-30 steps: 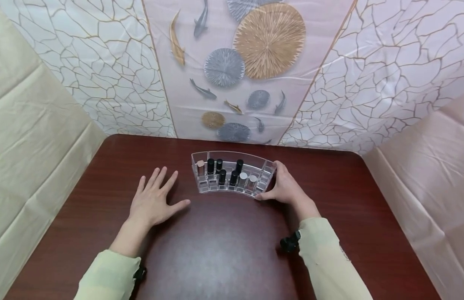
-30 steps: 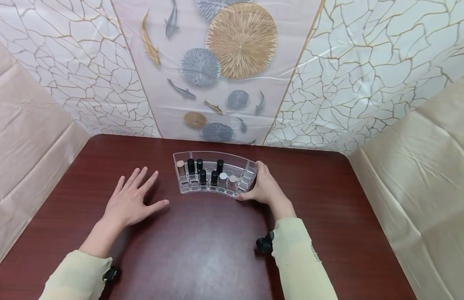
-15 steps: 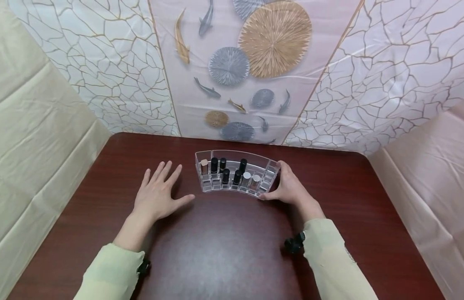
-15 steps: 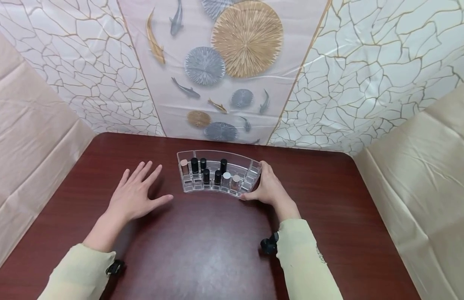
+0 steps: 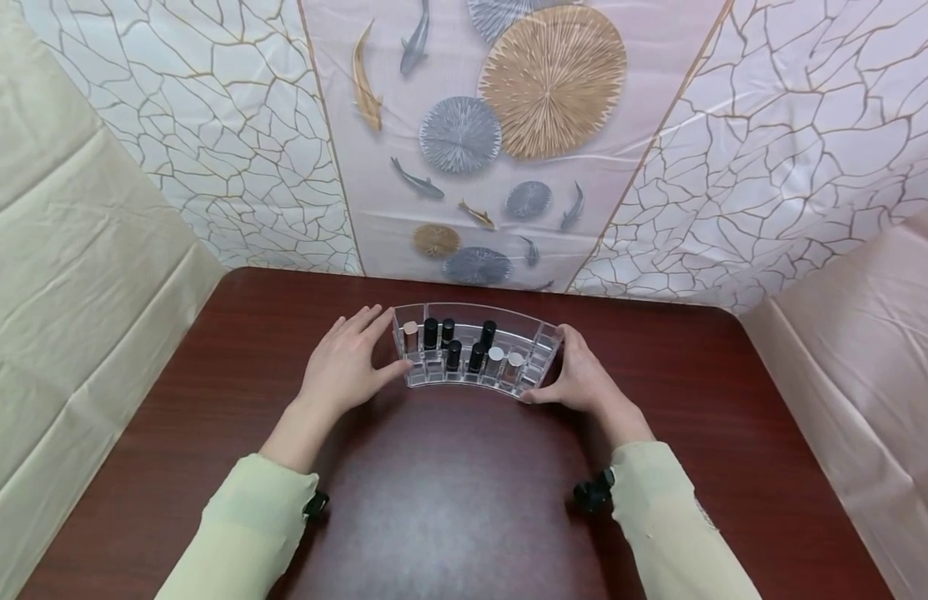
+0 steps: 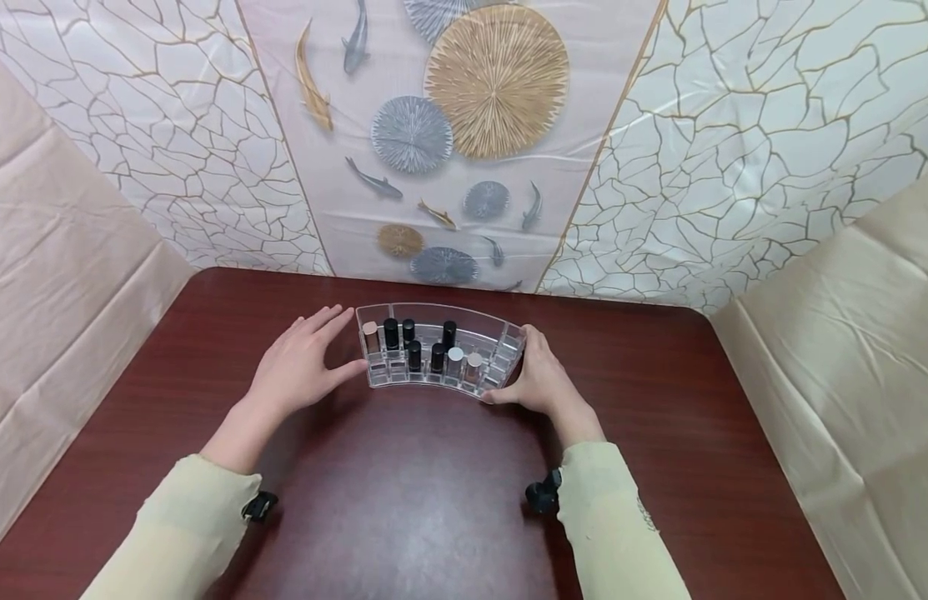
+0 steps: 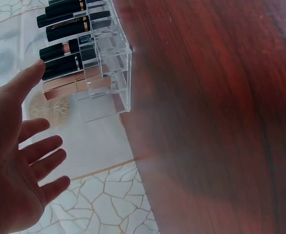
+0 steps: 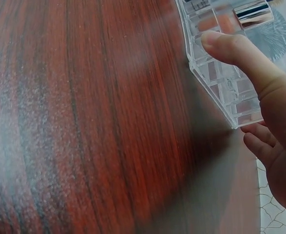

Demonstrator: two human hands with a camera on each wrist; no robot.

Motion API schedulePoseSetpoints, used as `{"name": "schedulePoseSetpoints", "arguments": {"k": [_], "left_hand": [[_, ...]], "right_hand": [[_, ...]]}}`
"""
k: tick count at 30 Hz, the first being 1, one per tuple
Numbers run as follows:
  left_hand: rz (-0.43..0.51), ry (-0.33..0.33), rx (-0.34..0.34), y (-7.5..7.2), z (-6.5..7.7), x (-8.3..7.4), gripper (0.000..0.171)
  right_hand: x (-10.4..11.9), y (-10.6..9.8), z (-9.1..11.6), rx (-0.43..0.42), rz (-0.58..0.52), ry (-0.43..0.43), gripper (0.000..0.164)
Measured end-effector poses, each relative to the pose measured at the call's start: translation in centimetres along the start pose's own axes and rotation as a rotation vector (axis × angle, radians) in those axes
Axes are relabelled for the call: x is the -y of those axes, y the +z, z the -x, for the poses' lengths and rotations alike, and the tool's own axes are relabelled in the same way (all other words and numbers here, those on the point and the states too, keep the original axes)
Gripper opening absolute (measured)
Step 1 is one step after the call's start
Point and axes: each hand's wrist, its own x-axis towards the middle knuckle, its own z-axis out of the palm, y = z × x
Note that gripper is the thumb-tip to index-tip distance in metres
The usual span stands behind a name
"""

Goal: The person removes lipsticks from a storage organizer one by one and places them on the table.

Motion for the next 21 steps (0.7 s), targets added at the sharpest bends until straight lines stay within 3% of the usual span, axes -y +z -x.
{"name": "schedulePoseSetpoints", "arguments": {"k": [11,21], "left_hand": [[0.148,0.016,-0.018,0.7,-1.5,0.1,0.069],[0.188,0.081,-0.046,1.2,-2.6,0.7,0.053]], "right_hand": [[-0.2,0.4,0.0,-0.021,-0.007,-0.027,0.124],[-0.4,0.3,-0.1,-0.028,-0.007,-0.031,0.123]]}}
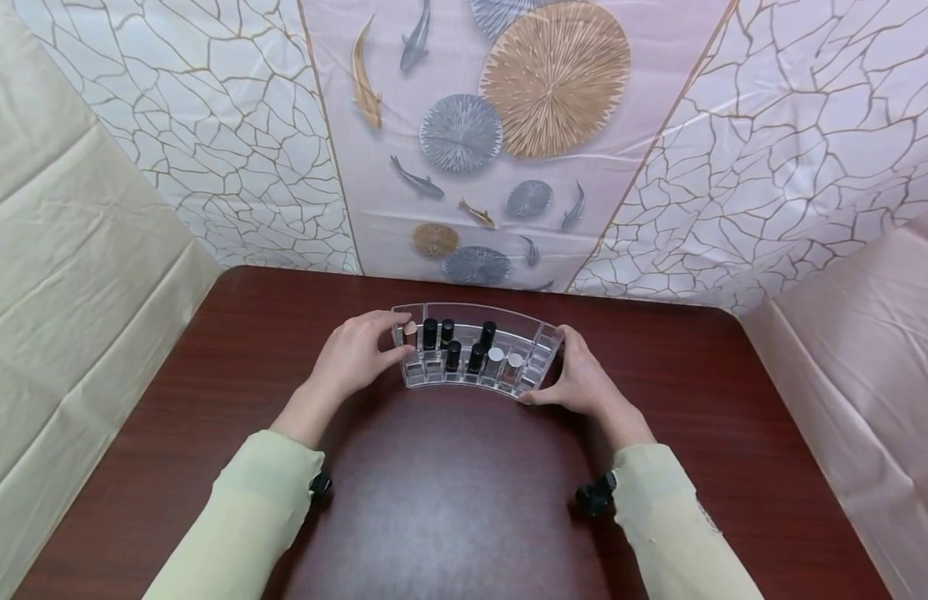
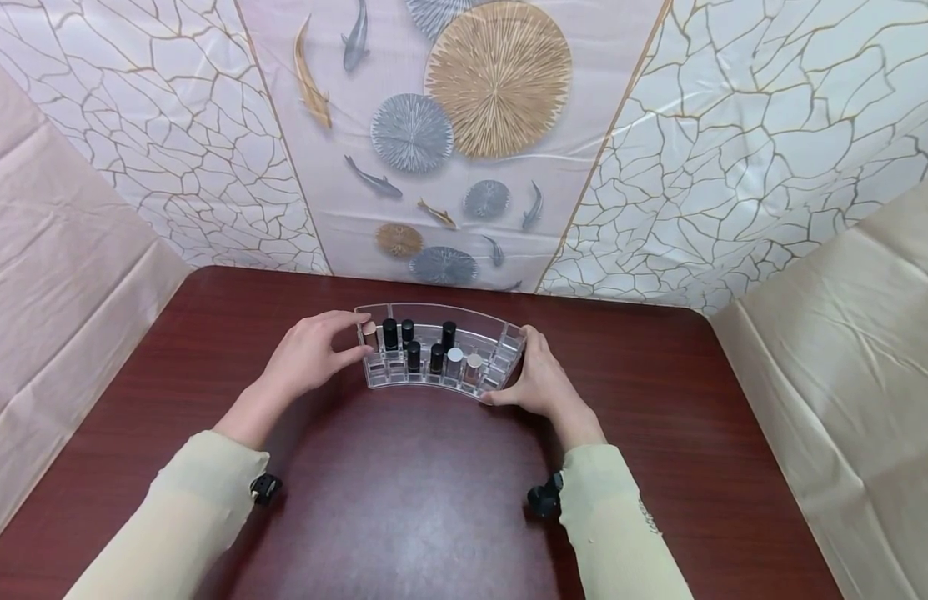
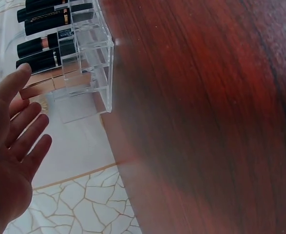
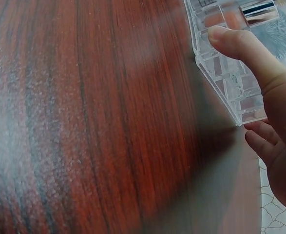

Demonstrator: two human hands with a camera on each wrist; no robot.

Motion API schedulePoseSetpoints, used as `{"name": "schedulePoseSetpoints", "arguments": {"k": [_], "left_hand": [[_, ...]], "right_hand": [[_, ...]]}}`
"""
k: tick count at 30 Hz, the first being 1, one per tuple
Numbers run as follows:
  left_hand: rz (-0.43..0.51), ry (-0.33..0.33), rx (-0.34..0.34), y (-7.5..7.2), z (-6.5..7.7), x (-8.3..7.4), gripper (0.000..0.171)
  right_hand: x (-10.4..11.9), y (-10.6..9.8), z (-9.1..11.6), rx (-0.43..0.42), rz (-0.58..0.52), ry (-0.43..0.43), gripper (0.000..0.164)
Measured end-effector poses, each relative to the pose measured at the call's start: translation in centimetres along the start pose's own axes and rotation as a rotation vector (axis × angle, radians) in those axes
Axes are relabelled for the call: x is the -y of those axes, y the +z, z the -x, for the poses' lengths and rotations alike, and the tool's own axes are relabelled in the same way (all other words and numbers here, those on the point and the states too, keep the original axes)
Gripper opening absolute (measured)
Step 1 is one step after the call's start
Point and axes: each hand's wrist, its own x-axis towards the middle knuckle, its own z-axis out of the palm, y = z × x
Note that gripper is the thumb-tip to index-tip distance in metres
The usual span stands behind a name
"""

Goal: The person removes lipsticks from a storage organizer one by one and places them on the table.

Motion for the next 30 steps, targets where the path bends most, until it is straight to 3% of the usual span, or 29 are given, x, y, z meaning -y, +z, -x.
{"name": "schedulePoseSetpoints", "arguments": {"k": [14,23,30], "left_hand": [[0.137,-0.021,-0.060,0.5,-0.6,0.2,0.022],[0.279,-0.008,-0.021,0.3,-1.0,0.4,0.020],[0.329,0.027,-0.013,-0.7,-1.1,0.7,0.021]], "right_hand": [[0.0,-0.1,-0.1,0.000,-0.002,0.002,0.124],[-0.2,-0.1,0.1,-0.001,-0.008,0.003,0.123],[-0.2,0.1,0.1,-0.004,-0.009,-0.005,0.124]]}}
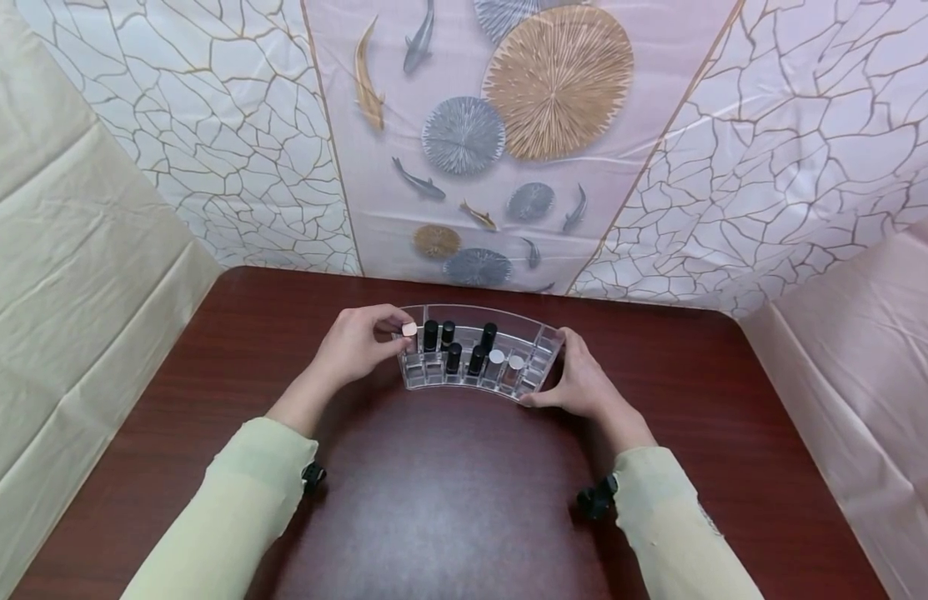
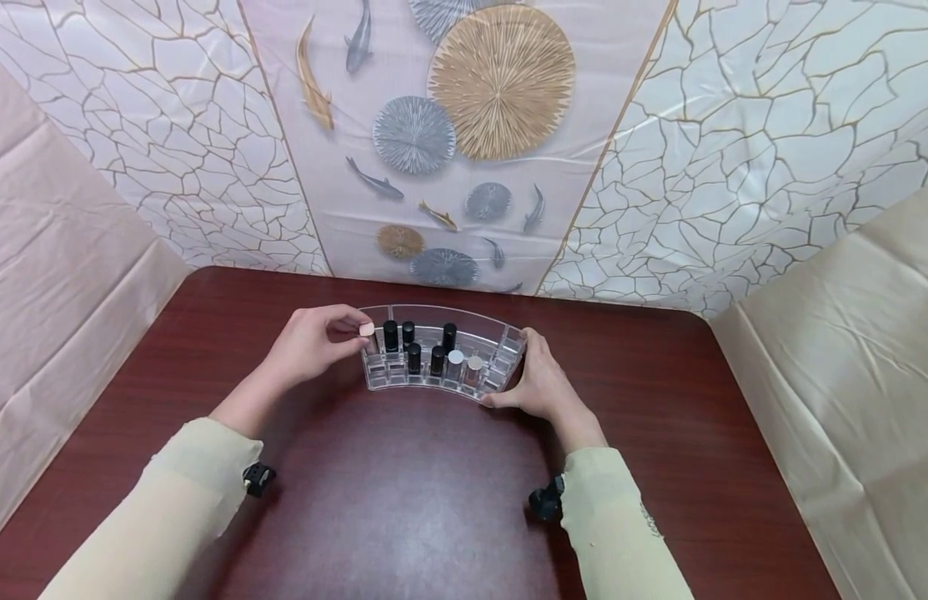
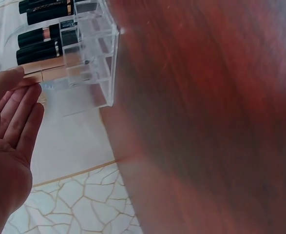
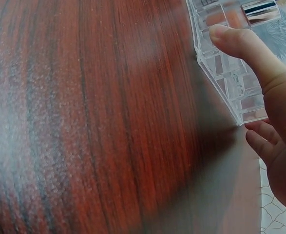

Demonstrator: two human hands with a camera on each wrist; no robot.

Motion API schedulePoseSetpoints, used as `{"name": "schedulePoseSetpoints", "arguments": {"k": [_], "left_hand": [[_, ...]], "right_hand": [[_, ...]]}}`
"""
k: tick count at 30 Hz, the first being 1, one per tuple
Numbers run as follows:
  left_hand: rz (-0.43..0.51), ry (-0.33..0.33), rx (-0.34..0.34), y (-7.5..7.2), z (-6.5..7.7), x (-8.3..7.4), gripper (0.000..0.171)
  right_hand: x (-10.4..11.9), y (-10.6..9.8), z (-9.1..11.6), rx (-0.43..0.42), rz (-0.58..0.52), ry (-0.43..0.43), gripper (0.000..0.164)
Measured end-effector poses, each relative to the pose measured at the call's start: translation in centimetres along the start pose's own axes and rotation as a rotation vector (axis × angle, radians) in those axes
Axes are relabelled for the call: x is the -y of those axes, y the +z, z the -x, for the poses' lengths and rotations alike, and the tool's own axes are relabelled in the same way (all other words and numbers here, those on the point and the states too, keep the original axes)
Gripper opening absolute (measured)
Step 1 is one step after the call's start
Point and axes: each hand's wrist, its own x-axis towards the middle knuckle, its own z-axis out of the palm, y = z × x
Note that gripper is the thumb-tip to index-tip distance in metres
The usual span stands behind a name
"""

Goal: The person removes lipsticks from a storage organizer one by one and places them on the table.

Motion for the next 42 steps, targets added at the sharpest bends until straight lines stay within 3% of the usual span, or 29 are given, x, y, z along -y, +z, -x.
{"name": "schedulePoseSetpoints", "arguments": {"k": [8,16,26,42], "left_hand": [[0.028,0.049,0.014,-1.8,-0.2,-0.7,0.022],[0.026,0.040,0.058,-3.6,0.7,-0.6,0.021],[0.015,0.045,0.163,-4.7,3.3,0.0,0.020],[0.022,0.080,0.266,-4.8,7.6,1.3,0.023]], "right_hand": [[0.0,0.0,0.0,-0.005,0.000,-0.006,0.124],[0.0,0.0,0.0,-0.010,0.007,-0.014,0.125],[0.0,0.0,0.1,-0.005,0.003,-0.002,0.126],[-0.1,0.1,0.2,-0.014,-0.004,-0.003,0.126]]}}
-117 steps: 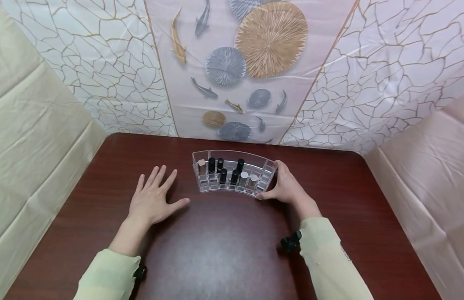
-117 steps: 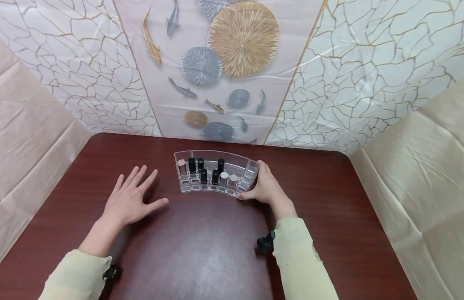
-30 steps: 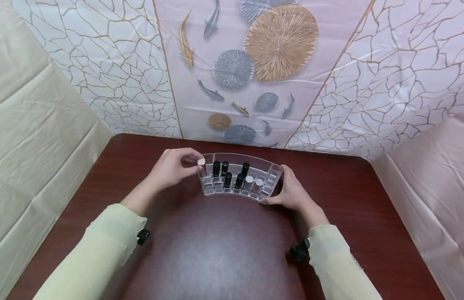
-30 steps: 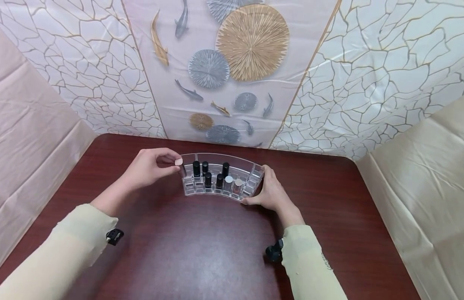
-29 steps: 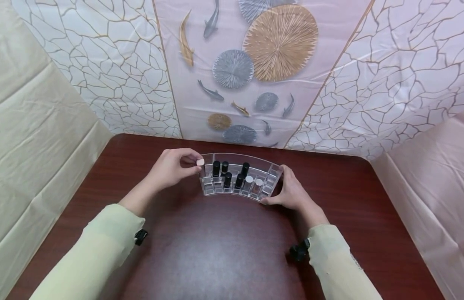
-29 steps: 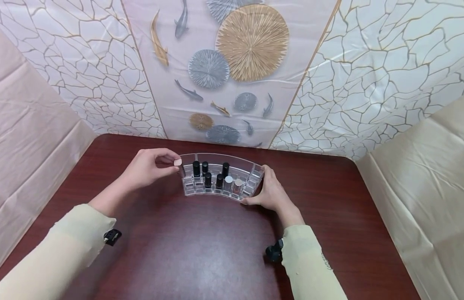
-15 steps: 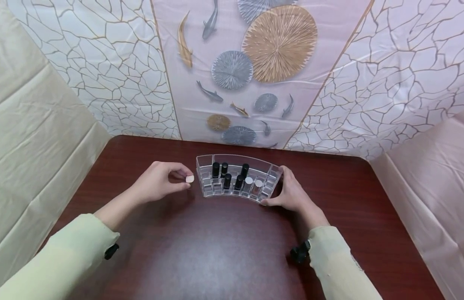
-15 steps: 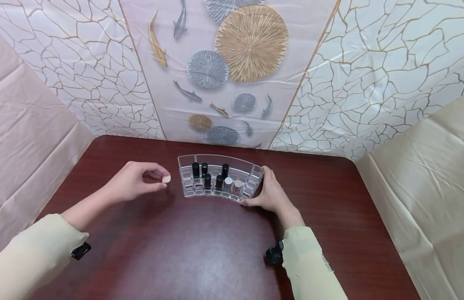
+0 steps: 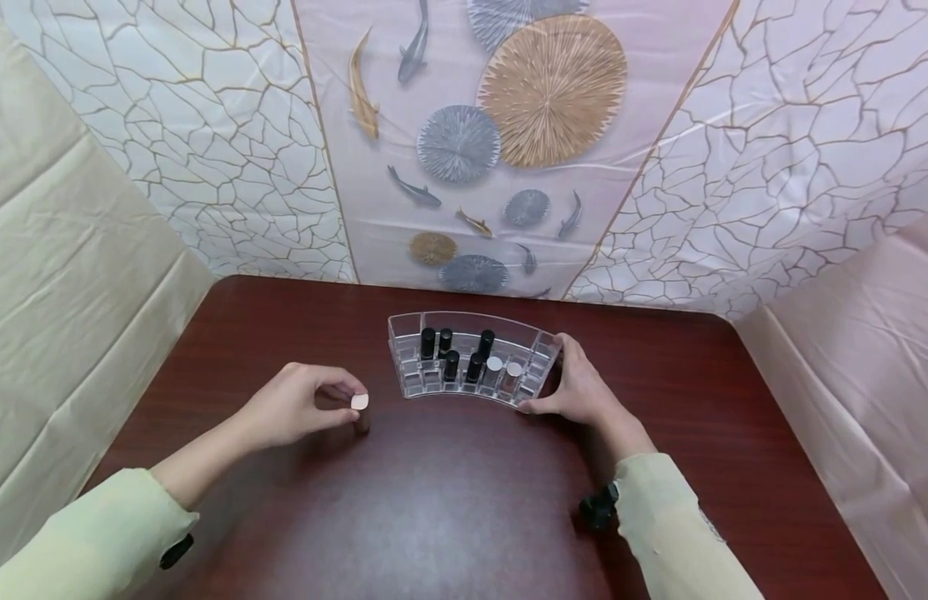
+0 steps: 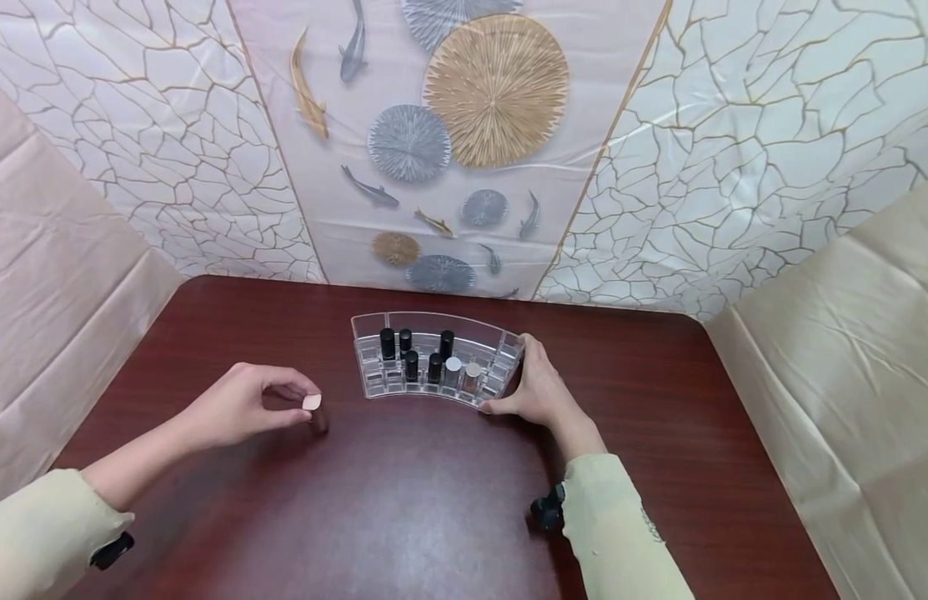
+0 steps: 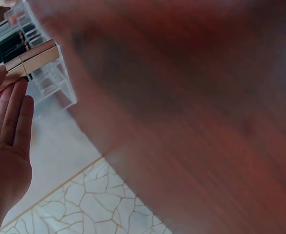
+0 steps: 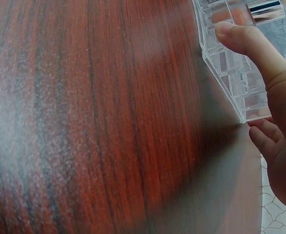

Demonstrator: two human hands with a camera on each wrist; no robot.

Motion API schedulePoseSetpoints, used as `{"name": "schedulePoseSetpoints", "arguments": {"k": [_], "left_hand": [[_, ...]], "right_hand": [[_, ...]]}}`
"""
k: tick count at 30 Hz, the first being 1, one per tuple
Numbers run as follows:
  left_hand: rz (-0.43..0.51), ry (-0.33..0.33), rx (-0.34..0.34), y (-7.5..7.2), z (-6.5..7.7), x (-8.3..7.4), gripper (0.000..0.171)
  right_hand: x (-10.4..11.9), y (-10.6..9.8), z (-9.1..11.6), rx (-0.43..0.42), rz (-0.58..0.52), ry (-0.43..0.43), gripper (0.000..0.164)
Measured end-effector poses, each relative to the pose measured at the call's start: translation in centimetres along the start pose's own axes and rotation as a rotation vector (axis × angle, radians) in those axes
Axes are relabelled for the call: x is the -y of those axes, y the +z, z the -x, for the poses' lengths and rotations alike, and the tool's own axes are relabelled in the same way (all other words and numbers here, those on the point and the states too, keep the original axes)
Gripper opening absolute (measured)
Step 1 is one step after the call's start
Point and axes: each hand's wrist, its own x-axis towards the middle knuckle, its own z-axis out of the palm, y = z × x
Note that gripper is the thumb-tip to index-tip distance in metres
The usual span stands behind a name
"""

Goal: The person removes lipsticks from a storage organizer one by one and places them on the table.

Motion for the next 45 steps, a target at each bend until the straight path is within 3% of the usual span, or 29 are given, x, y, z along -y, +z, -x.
{"name": "schedulePoseSetpoints", "arguments": {"k": [13,22,34,45], "left_hand": [[0.053,0.046,0.031,1.3,3.0,1.3,0.028],[0.070,0.100,0.014,1.6,4.5,0.9,0.028],[0.105,0.128,0.009,1.9,5.3,0.8,0.028],[0.051,0.134,0.004,1.9,5.2,0.6,0.031]], "right_hand": [[0.1,0.1,0.0,-0.011,0.000,-0.018,0.125],[0.1,0.1,-0.1,-0.007,-0.003,-0.018,0.123],[0.0,0.1,0.0,-0.010,-0.011,-0.017,0.121],[0.0,0.0,0.1,-0.004,-0.014,-0.015,0.123]]}}
